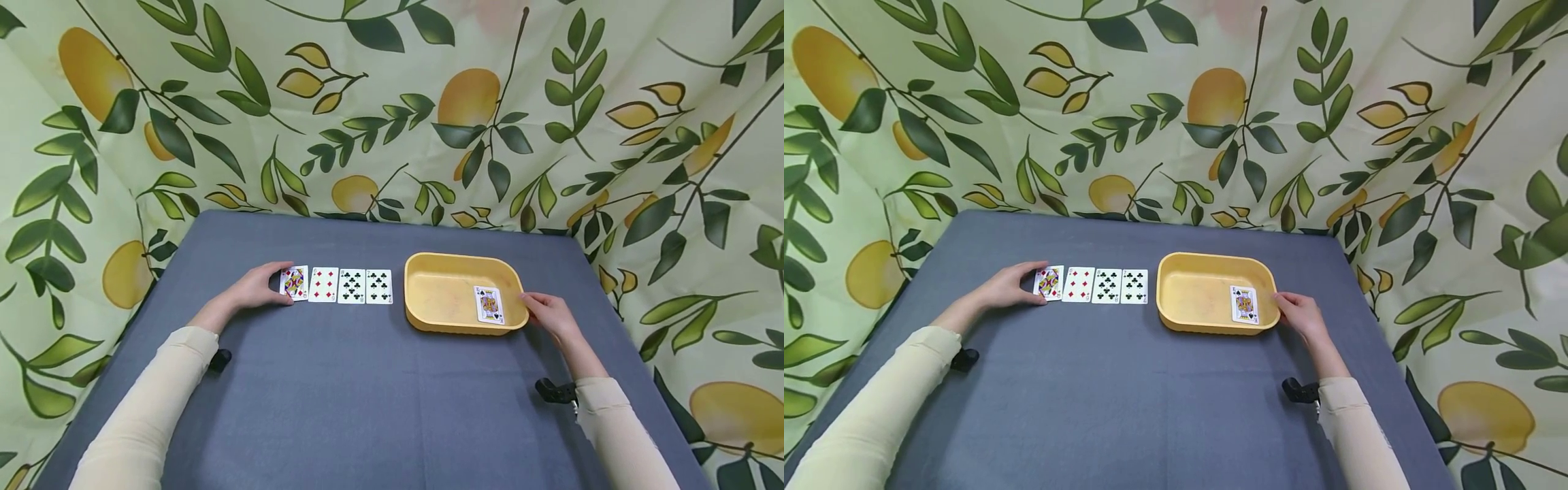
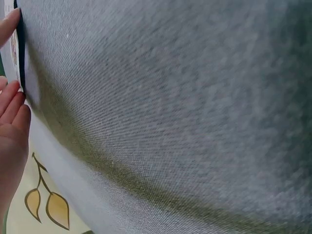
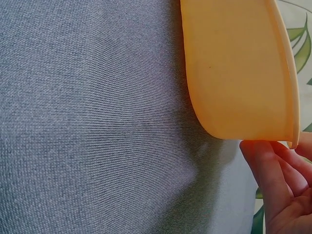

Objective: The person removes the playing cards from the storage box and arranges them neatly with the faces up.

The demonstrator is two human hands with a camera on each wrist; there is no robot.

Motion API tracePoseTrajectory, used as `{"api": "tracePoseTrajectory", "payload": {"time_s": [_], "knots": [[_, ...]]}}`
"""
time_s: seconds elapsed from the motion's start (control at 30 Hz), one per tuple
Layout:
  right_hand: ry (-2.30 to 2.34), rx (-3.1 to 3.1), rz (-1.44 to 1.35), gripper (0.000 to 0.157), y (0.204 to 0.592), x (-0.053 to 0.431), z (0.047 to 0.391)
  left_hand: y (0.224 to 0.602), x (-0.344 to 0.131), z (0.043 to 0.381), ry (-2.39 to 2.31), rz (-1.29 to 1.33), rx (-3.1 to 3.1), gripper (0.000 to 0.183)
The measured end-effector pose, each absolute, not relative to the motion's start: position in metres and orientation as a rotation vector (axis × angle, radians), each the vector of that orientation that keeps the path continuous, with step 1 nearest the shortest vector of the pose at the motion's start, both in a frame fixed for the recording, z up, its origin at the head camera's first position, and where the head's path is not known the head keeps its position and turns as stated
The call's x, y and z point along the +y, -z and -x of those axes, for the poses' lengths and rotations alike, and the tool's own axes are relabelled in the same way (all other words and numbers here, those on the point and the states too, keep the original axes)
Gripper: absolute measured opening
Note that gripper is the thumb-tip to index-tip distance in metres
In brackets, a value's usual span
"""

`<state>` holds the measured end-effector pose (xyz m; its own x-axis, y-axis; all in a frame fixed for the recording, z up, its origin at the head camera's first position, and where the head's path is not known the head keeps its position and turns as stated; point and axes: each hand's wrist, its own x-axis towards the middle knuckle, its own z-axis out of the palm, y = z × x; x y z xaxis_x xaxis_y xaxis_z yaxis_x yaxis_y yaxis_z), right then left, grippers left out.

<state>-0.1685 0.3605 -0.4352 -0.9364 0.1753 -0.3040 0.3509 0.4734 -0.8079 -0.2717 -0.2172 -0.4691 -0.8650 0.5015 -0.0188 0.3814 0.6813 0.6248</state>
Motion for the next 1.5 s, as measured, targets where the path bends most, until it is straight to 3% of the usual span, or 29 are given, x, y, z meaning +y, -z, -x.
{"api": "tracePoseTrajectory", "payload": {"time_s": [1.1,1.5], "knots": [[1.490,2.545,-0.466,0.055,0.434,0.359,0.167,0.465,-0.215,0.270,-1.039,-0.640,2.633,0.089],[1.440,2.552,-0.502,0.057,0.437,0.360,0.169,0.454,-0.189,0.262,-1.602,-0.560,2.380,0.085]]}}
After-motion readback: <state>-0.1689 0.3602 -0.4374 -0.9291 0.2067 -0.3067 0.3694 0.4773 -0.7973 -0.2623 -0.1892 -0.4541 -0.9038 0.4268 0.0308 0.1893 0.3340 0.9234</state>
